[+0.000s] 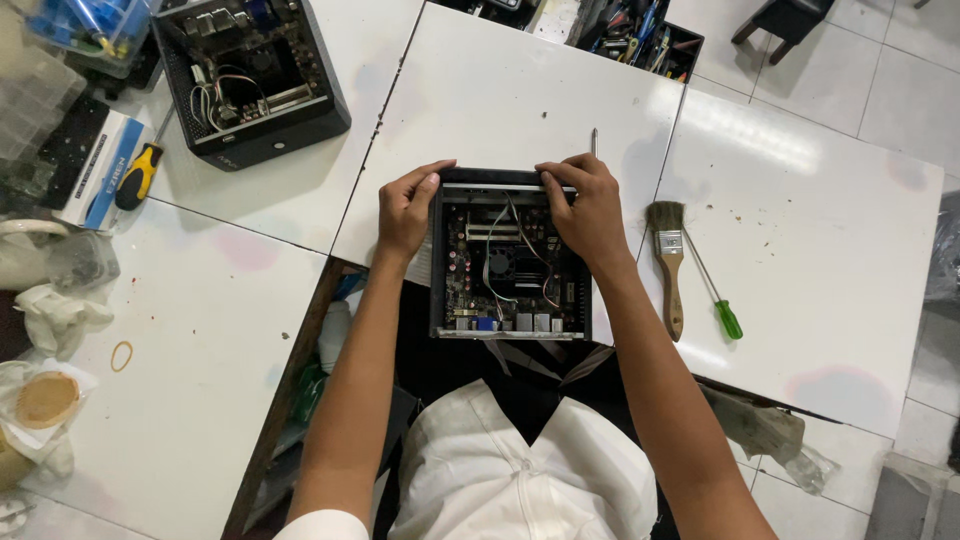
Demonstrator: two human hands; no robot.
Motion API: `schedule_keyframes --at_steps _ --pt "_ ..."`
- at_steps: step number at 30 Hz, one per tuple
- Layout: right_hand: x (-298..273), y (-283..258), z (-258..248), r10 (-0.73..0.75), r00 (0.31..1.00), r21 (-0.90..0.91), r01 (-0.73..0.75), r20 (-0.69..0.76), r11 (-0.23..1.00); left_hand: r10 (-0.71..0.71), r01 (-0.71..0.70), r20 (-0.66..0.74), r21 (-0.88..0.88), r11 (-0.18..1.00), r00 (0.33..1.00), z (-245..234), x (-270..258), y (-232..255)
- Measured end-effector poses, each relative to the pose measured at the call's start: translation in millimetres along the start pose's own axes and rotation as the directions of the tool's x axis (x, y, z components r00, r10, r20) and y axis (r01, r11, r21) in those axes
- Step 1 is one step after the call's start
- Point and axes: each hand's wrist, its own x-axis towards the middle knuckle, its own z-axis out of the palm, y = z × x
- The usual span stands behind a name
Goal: The person works on an open computer case on a white table, using a screwdriver to tighten screws on the motherboard and other internal components. They reposition the case, remove and replace a metal bracket, and use a brush to clean dust from inside the case.
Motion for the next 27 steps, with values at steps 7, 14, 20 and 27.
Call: schedule_keyframes --at_steps 7,14,20,27 --pt "-1.2 -2.7 1.4 0.03 0.999 -0.016 -0.03 -0.015 0.999 0.046 -0.046 0.013 0.032 0.998 0.999 0.7 0.0 -1.1" --pt "-0.6 -9.6 -1.1 0.032 0.999 -0.009 -0.032 -0.003 0.999 0.055 -0.053 -0.033 0.042 0.998 0.998 1.6 -0.2 23.9" --pt "1.2 -11.0 0.3 -0.006 0.999 0.02 0.006 0.041 1.0 0.074 -0.065 -0.129 0.072 0.995 0.989 3.1 0.2 8.5" --pt "2.3 -14.2 1.8 -0.025 0.997 -0.021 0.027 0.078 0.999 0.076 -0.068 -0.155 0.057 0.996 0.985 1.4 -0.9 13.0"
